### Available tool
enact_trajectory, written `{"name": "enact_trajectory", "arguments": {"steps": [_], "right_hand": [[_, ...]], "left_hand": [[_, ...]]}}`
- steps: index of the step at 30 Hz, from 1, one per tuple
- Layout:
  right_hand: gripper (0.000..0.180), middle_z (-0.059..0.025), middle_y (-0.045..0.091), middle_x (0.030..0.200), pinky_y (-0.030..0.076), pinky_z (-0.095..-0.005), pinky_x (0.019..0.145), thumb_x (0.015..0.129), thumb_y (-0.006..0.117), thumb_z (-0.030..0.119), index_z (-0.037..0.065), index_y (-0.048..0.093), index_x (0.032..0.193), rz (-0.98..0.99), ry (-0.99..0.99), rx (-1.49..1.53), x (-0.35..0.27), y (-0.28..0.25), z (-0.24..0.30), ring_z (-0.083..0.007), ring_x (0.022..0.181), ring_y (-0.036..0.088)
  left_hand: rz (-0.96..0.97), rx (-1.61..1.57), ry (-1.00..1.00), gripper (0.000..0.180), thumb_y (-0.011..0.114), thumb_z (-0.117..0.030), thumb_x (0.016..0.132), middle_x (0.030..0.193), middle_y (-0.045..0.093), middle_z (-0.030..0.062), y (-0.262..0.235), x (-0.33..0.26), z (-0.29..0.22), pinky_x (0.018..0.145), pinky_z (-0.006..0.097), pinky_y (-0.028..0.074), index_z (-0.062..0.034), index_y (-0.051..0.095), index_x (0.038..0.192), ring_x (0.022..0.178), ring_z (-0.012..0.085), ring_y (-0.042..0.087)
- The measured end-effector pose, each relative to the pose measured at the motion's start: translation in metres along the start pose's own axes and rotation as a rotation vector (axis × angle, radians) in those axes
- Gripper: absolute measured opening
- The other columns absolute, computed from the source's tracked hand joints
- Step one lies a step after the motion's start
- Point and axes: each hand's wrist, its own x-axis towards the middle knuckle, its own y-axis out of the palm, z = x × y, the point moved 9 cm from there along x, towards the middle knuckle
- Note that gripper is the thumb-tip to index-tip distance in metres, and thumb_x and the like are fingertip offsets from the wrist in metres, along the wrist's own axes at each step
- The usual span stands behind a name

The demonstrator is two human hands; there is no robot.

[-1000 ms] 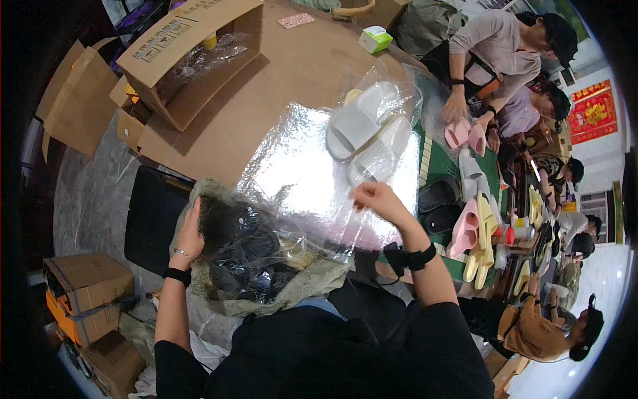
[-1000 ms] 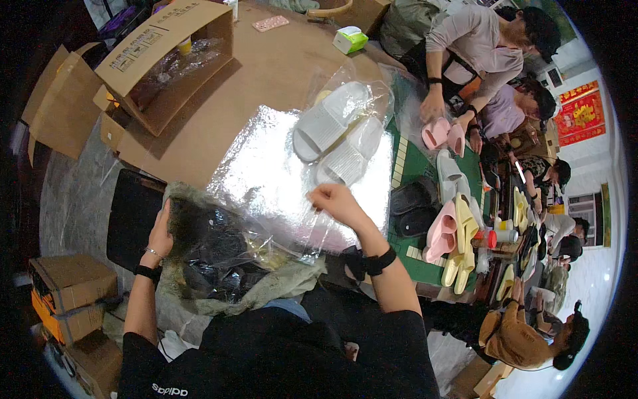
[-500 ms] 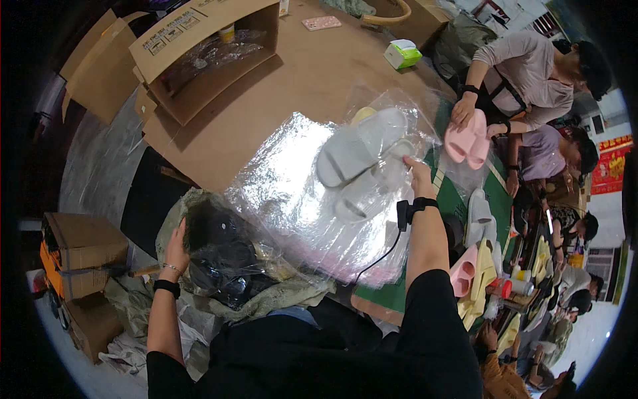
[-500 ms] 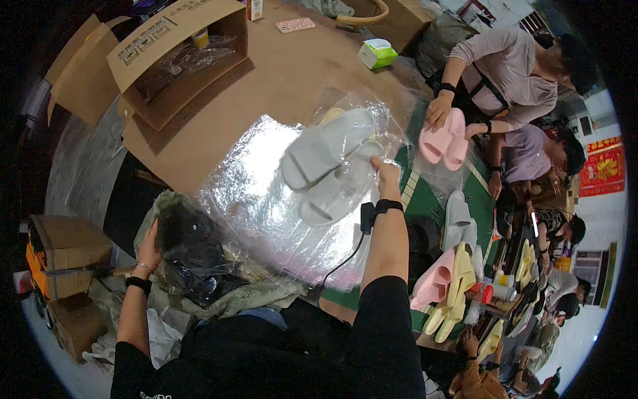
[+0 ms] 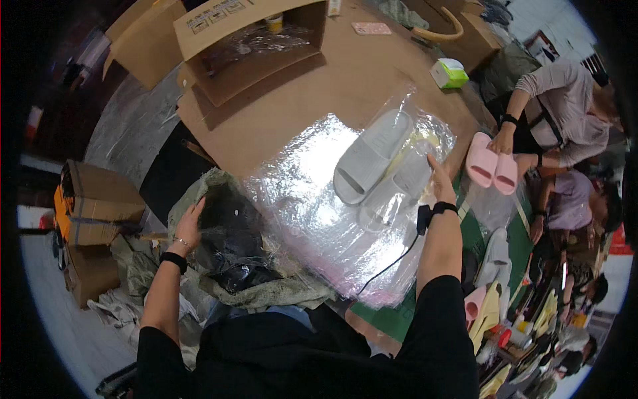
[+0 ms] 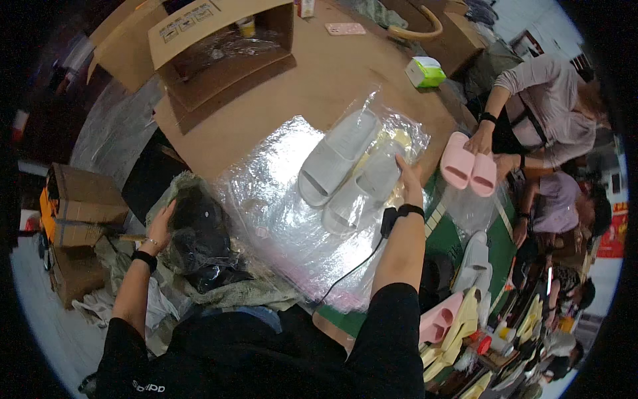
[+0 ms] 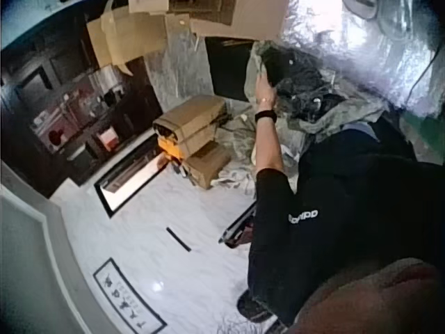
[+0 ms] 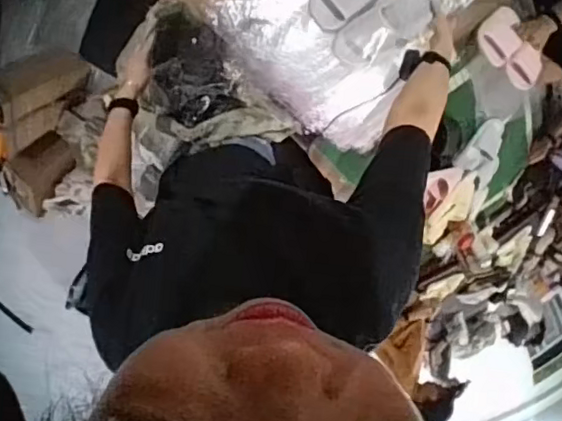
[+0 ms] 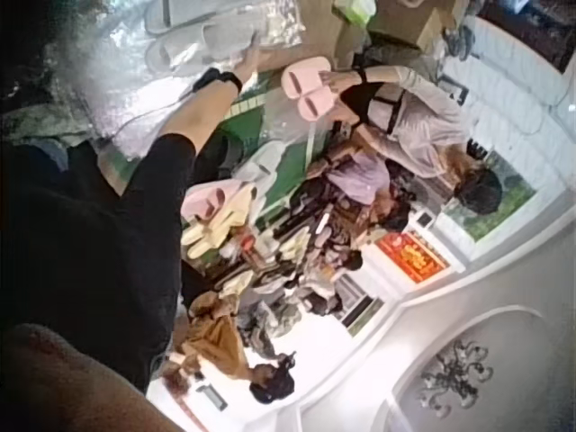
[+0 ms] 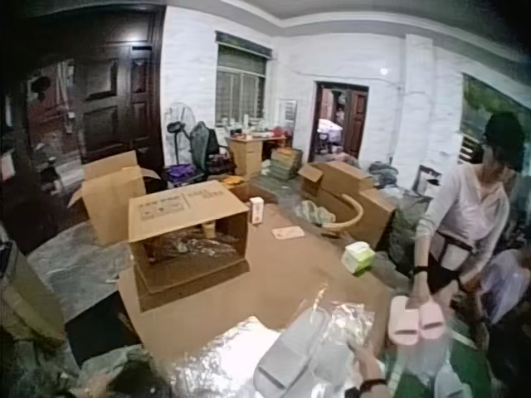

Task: The recorder is sorting and packing pairs of slides into a large sack.

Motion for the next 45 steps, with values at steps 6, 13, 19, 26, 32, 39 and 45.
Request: {"name": "enact_trajectory", "arguments": {"steps": [6,13,19,26,32,39,45], "right_hand": [[0.059,-0.0083,0.054,0.111,0.038,-0.0290,0.089,0.076,0.066,0.031,-0.002,0.043,0.119,0.272,0.100,0.170,0.025,-0.009,-0.042,-0.0197,0.101,0.052],[0.040,-0.0115,0.055,0.096,0.039,-0.0318,0.078,0.071,0.061,0.024,-0.004,0.053,0.100,0.273,0.063,0.073,-0.002,0.023,0.032,-0.0211,0.087,0.052],[0.027,-0.0040,0.051,0.081,0.038,-0.0262,0.069,0.067,0.060,0.013,-0.001,0.050,0.089,0.134,-0.293,0.042,-0.013,0.009,0.075,-0.0142,0.074,0.048],[0.023,-0.0031,0.049,0.079,0.039,-0.0265,0.069,0.069,0.059,0.012,0.001,0.048,0.086,0.043,-0.433,0.116,-0.140,0.020,0.151,-0.0140,0.073,0.047],[0.036,-0.0089,0.049,0.096,0.043,-0.0290,0.076,0.073,0.053,0.018,0.001,0.047,0.105,0.113,-0.300,0.210,-0.276,0.053,0.170,-0.0186,0.087,0.051],[0.051,-0.0082,0.047,0.103,0.039,-0.0299,0.082,0.079,0.050,0.022,-0.002,0.038,0.122,0.190,-0.407,-0.227,-0.334,0.129,0.085,-0.0174,0.089,0.050],[0.076,-0.0136,0.039,0.119,0.032,-0.0349,0.094,0.063,0.068,0.010,0.000,0.028,0.127,0.291,-0.520,-0.051,-0.451,0.341,-0.023,-0.0223,0.109,0.039]], "left_hand": [[0.005,0.128,0.040,0.073,0.050,0.014,0.062,0.126,0.038,0.0204,0.004,0.006,0.010,0.094,0.038,0.036,-0.0106,0.034,0.129,0.113,0.0370,0.040],[-0.279,0.039,0.222,0.065,0.046,0.010,0.066,0.124,0.039,0.0174,-0.040,0.002,-0.008,0.094,0.038,0.035,-0.0087,0.035,0.128,0.111,0.0361,0.040],[-0.431,-0.027,0.073,0.045,0.049,0.003,0.069,0.111,0.045,0.0186,-0.011,-0.059,0.015,0.088,0.039,0.038,-0.0025,0.044,0.114,0.101,0.0354,0.045],[0.545,-0.307,0.168,0.066,0.053,-0.052,0.076,0.112,0.048,0.0177,0.170,-0.162,0.043,0.088,0.040,0.038,-0.0060,0.042,0.123,0.103,0.0347,0.047],[0.768,-0.206,0.216,0.087,0.042,-0.074,0.069,0.127,0.037,0.0143,0.153,-0.187,0.043,0.085,0.042,0.040,-0.0138,0.035,0.131,0.104,0.0343,0.048],[0.756,-0.215,0.406,0.035,0.047,-0.044,0.083,0.062,0.056,0.0121,0.117,-0.238,0.082,0.061,0.041,0.045,-0.0133,0.062,0.076,0.071,0.0322,0.059],[0.451,-0.496,0.585,0.039,0.049,-0.042,0.084,0.065,0.054,0.0110,0.059,-0.269,0.104,0.054,0.041,0.042,-0.0068,0.049,0.067,0.065,0.0326,0.055]]}}
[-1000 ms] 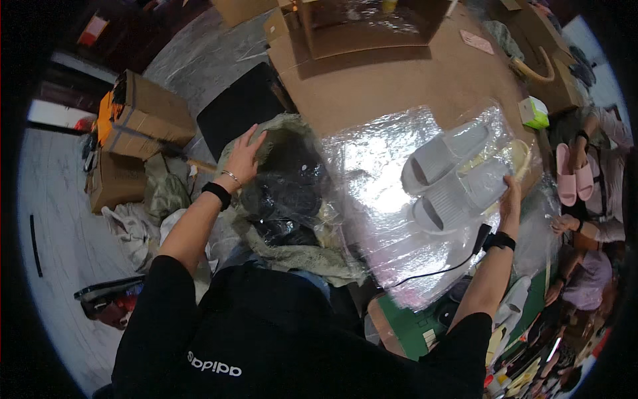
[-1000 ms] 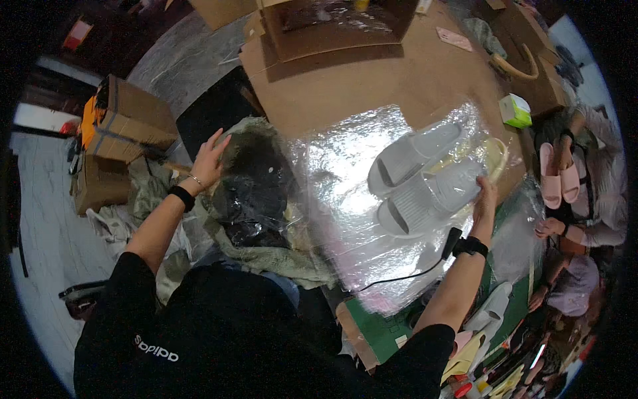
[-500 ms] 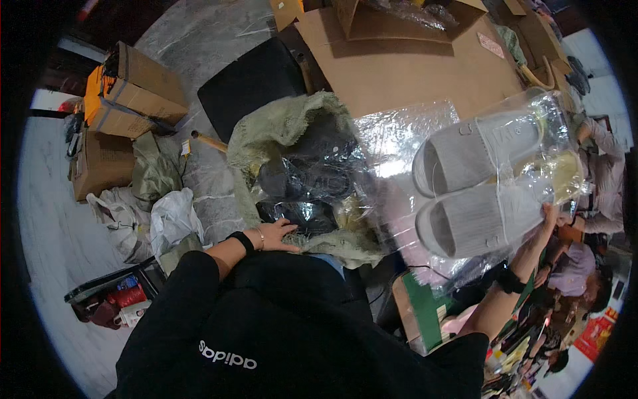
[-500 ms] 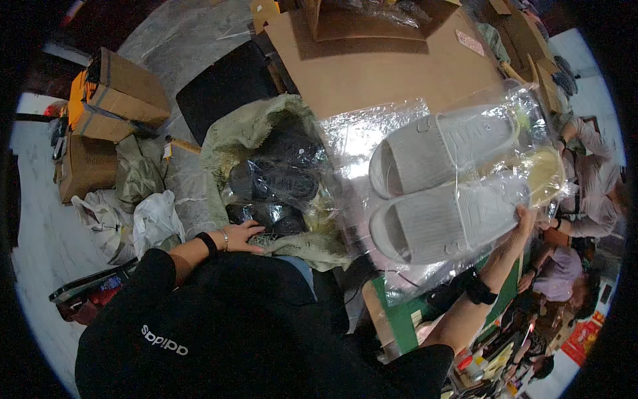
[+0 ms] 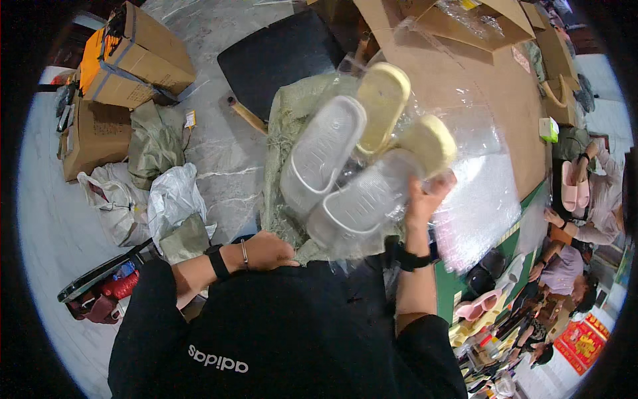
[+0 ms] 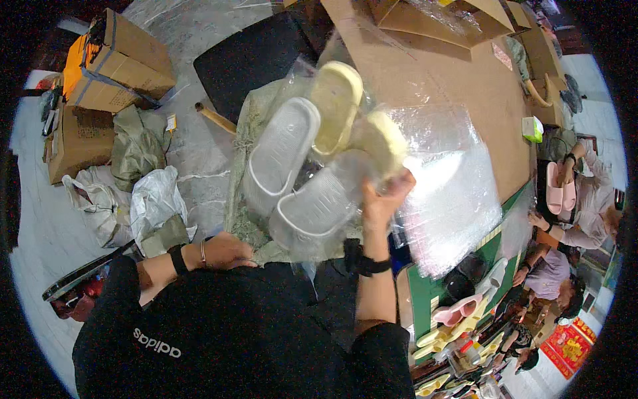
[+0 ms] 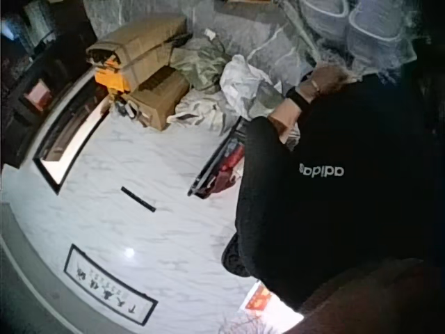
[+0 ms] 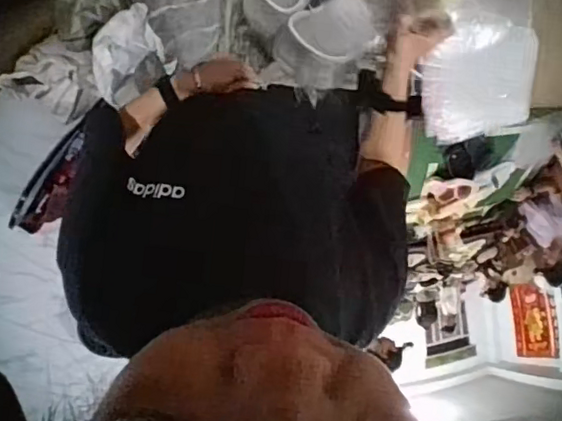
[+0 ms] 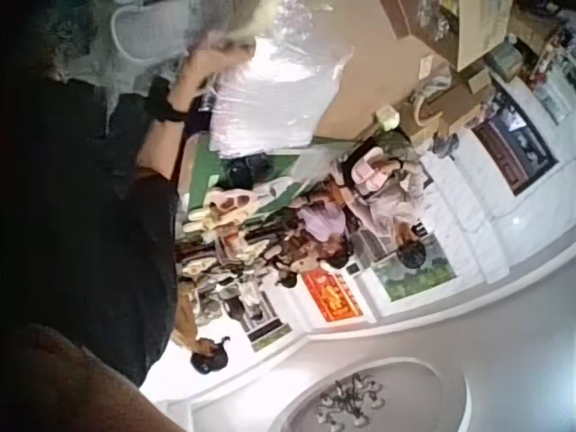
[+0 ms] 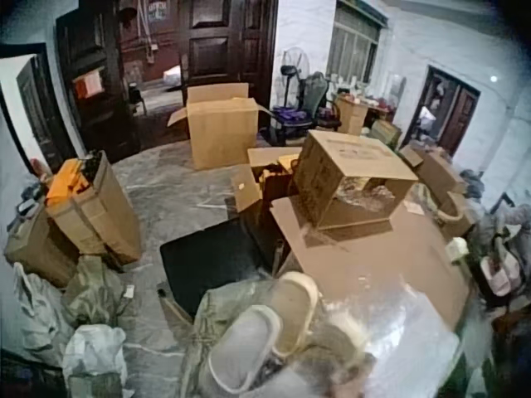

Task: The recorder is sorting and packing pairs of slides into a large sack.

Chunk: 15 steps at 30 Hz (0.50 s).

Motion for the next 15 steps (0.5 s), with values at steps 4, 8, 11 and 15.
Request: {"name": "enact_trajectory", "arguments": {"steps": [4,8,11,15], "right_hand": [[0.070,-0.0162,0.043,0.118,0.031,-0.0364,0.094,0.064,0.070,0.017,0.000,0.036,0.123,0.266,-0.283,-0.387,-0.054,0.073,-0.011,-0.0281,0.109,0.042],[0.052,-0.0190,0.050,0.110,0.035,-0.0405,0.089,0.061,0.068,0.016,0.001,0.052,0.109,0.629,-0.332,-0.469,-0.119,0.087,-0.041,-0.0377,0.103,0.045],[0.047,-0.0178,0.051,0.112,0.036,-0.0429,0.090,0.065,0.067,0.021,0.004,0.055,0.108,0.652,-0.194,-0.505,-0.143,0.056,-0.038,-0.0360,0.104,0.047],[0.049,-0.0149,0.051,0.115,0.037,-0.0425,0.091,0.064,0.069,0.023,0.005,0.056,0.108,0.754,0.324,-0.005,-0.169,0.017,-0.089,-0.0307,0.106,0.047]], "left_hand": [[0.036,0.032,0.172,0.034,0.050,-0.035,0.084,0.065,0.051,0.0100,-0.002,0.004,-0.010,0.056,0.041,0.043,-0.0059,0.048,0.068,0.065,0.0311,0.055],[-0.053,0.025,0.165,0.032,0.050,-0.032,0.084,0.064,0.050,0.0098,-0.005,0.017,-0.009,0.055,0.040,0.044,-0.0049,0.048,0.067,0.063,0.0313,0.055],[-0.064,0.093,0.009,0.029,0.051,-0.031,0.084,0.068,0.055,0.0102,-0.010,0.013,-0.004,0.059,0.039,0.046,-0.0059,0.052,0.069,0.067,0.0295,0.057],[-0.009,0.075,0.023,0.029,0.053,-0.031,0.082,0.064,0.055,0.0103,-0.009,0.024,-0.009,0.057,0.039,0.046,-0.0061,0.052,0.067,0.064,0.0295,0.058]]}}
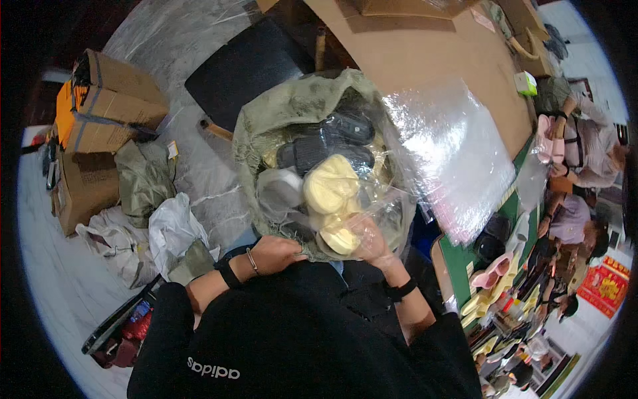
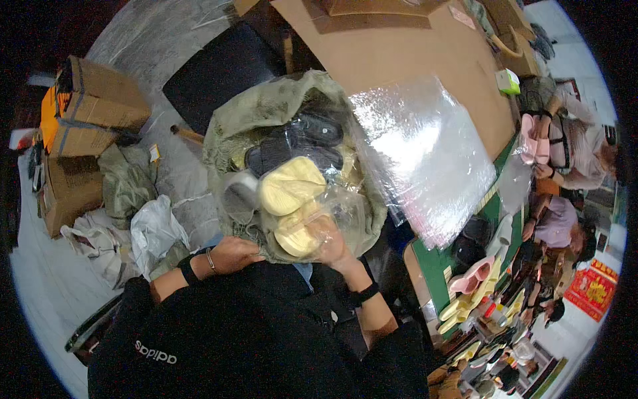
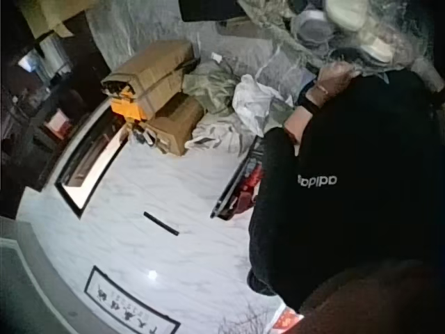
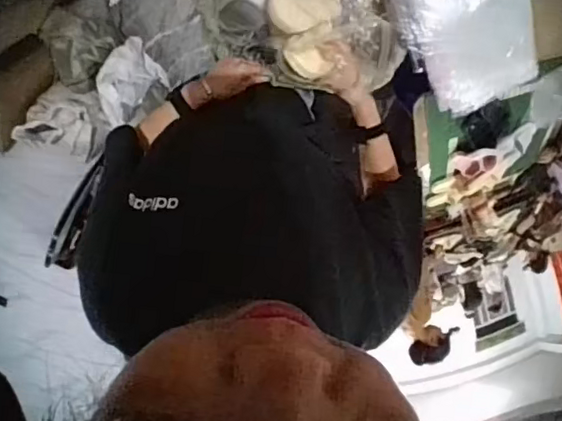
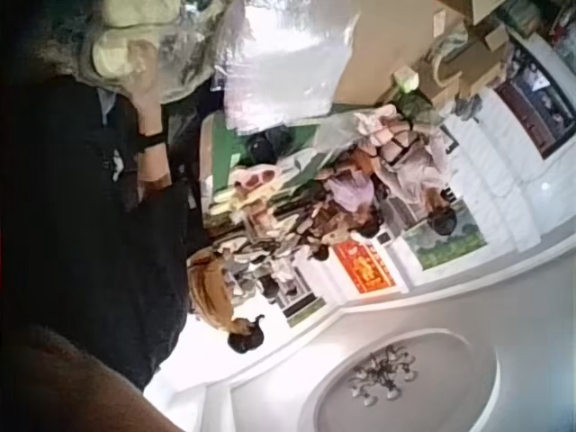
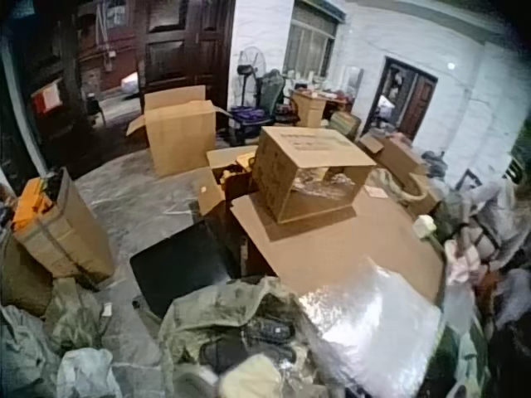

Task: The recorder is sorting and packing pairs of slides into a large sack.

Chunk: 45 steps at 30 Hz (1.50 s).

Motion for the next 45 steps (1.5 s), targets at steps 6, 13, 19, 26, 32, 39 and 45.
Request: {"name": "enact_trajectory", "arguments": {"steps": [6,13,19,26,32,39,45], "right_hand": [[0.064,-0.0150,0.057,0.106,0.044,-0.0359,0.084,0.060,0.077,0.028,0.004,0.052,0.114,-0.093,0.188,0.008,0.085,-0.067,-0.010,-0.0218,0.093,0.055],[0.065,-0.0195,0.060,0.096,0.045,-0.0336,0.077,0.064,0.070,0.045,-0.001,0.054,0.107,-0.289,0.354,-0.411,0.142,-0.112,-0.027,-0.0295,0.087,0.058],[0.060,-0.0237,0.061,0.082,0.046,-0.0384,0.068,0.065,0.067,0.050,-0.007,0.061,0.084,0.172,0.419,-0.582,0.110,-0.103,-0.065,-0.0333,0.076,0.060],[0.061,-0.0201,0.061,0.080,0.045,-0.0403,0.074,0.067,0.064,0.052,0.000,0.057,0.098,-0.439,0.396,-0.697,0.092,-0.080,-0.049,-0.0309,0.078,0.060],[0.069,-0.0210,0.045,0.122,0.032,-0.0345,0.095,0.076,0.061,0.039,0.002,0.035,0.129,-0.301,0.116,0.071,0.052,-0.072,-0.033,-0.0300,0.112,0.044],[0.044,-0.0210,0.053,0.112,0.040,-0.0394,0.088,0.082,0.047,0.020,0.003,0.042,0.122,-0.191,0.814,-0.399,-0.061,-0.082,-0.155,-0.0326,0.104,0.052],[0.028,-0.0190,0.060,0.098,0.045,-0.0422,0.079,0.074,0.049,0.017,0.005,0.063,0.095,-0.026,1.147,-0.716,-0.140,-0.084,-0.131,-0.0304,0.094,0.059]], "left_hand": [[0.068,0.103,0.069,0.027,0.057,-0.028,0.080,0.062,0.057,0.0105,0.015,0.022,-0.022,0.053,0.039,0.045,-0.0062,0.054,0.064,0.061,0.0298,0.057],[-0.086,0.055,0.092,0.022,0.061,-0.022,0.077,0.063,0.052,0.0091,0.011,0.051,-0.019,0.057,0.036,0.039,-0.0069,0.051,0.064,0.062,0.0277,0.052],[-0.011,0.038,0.044,0.024,0.060,-0.024,0.077,0.062,0.052,0.0083,0.017,0.060,-0.014,0.064,0.036,0.038,-0.0074,0.053,0.062,0.066,0.0272,0.051],[0.099,0.126,0.014,0.024,0.064,-0.022,0.073,0.079,0.054,0.0102,0.028,0.087,-0.008,0.071,0.038,0.038,-0.0044,0.052,0.060,0.079,0.0277,0.049],[0.058,0.142,-0.030,0.027,0.059,-0.026,0.077,0.130,0.033,0.0173,0.033,0.119,0.028,0.094,0.045,0.030,0.0002,0.059,0.085,0.116,0.0388,0.031],[0.245,0.501,0.072,0.040,0.059,-0.041,0.074,0.142,0.011,0.0136,0.056,0.167,0.000,0.098,0.060,0.016,-0.0166,0.059,0.105,0.124,0.0511,0.007],[0.432,0.717,0.159,0.048,0.065,-0.040,0.065,0.144,0.008,0.0093,0.096,0.204,-0.020,0.094,0.068,0.006,-0.0272,0.058,0.111,0.130,0.0420,0.003]]}}
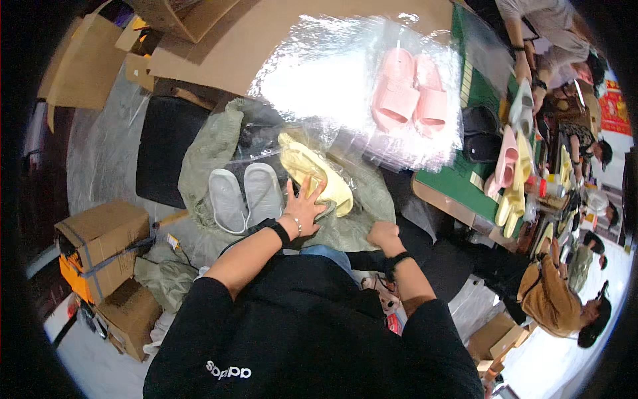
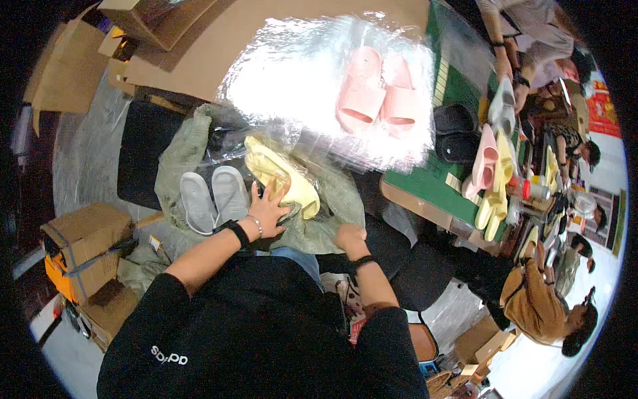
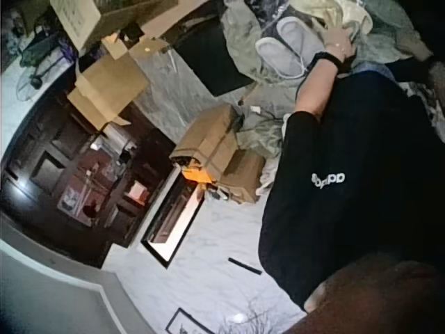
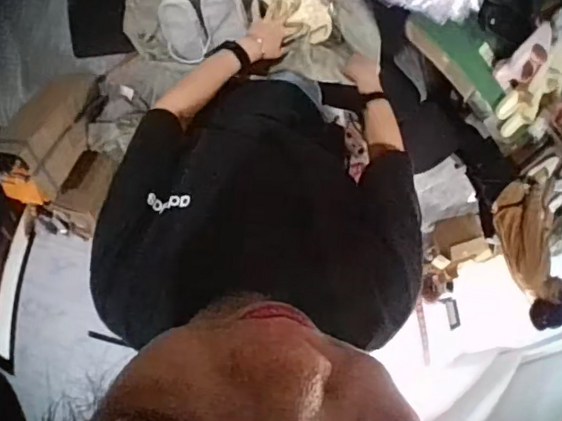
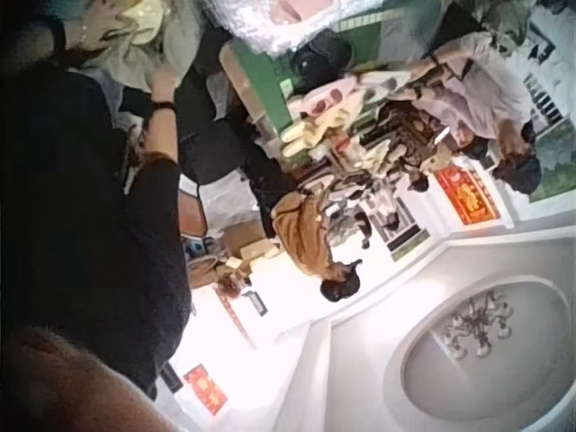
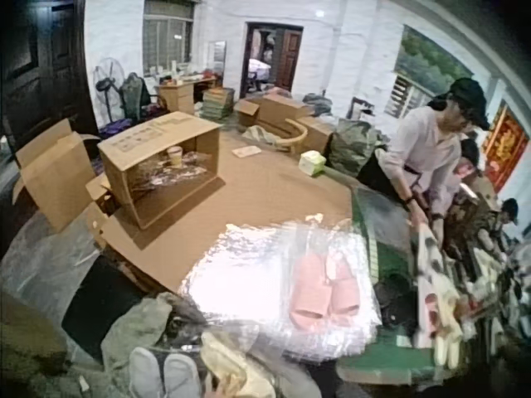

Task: The recorder is sorting and packing pairs of slides into a large sack.

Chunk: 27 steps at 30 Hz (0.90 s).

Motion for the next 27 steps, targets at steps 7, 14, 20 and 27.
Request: {"name": "enact_trajectory", "arguments": {"steps": [7,14,20,27], "right_hand": [[0.012,-0.0213,0.057,0.069,0.047,-0.0446,0.063,0.071,0.053,0.014,0.005,0.062,0.073,-0.394,-0.161,0.169,-0.185,-0.096,-0.018,-0.0371,0.068,0.058],[0.020,-0.0204,0.058,0.079,0.045,-0.0411,0.068,0.071,0.060,0.020,0.006,0.063,0.086,-0.358,-0.364,0.199,-0.181,-0.124,-0.001,-0.0348,0.077,0.056],[0.053,-0.0205,0.053,0.105,0.039,-0.0376,0.086,0.069,0.070,0.025,-0.003,0.051,0.109,-1.180,-0.339,0.365,-0.118,-0.302,-0.078,-0.0332,0.101,0.049],[0.087,-0.0238,0.057,0.100,0.041,-0.0405,0.086,0.061,0.063,0.059,-0.009,0.047,0.113,-1.295,0.032,0.320,0.010,-0.409,-0.095,-0.0373,0.096,0.053]], "left_hand": [[0.270,0.232,0.378,0.055,0.055,-0.031,0.066,0.139,0.026,0.0080,0.041,0.033,-0.082,0.094,0.069,0.001,-0.0263,0.050,0.120,0.131,0.0308,0.014],[0.457,-0.172,0.319,0.041,0.040,-0.033,0.084,0.130,0.042,0.0049,0.118,0.023,-0.087,0.095,0.066,0.008,-0.0262,0.043,0.124,0.124,0.0248,0.033],[0.197,-0.692,0.298,0.028,0.051,-0.029,0.082,0.089,0.061,0.0151,0.003,-0.005,-0.037,0.073,0.039,0.045,-0.0085,0.061,0.099,0.086,0.0322,0.057],[-0.951,-0.417,-0.336,0.021,0.055,-0.010,0.075,0.103,0.050,0.0160,-0.153,-0.071,0.133,0.084,0.041,0.037,-0.0096,0.059,0.095,0.098,0.0342,0.045]]}}
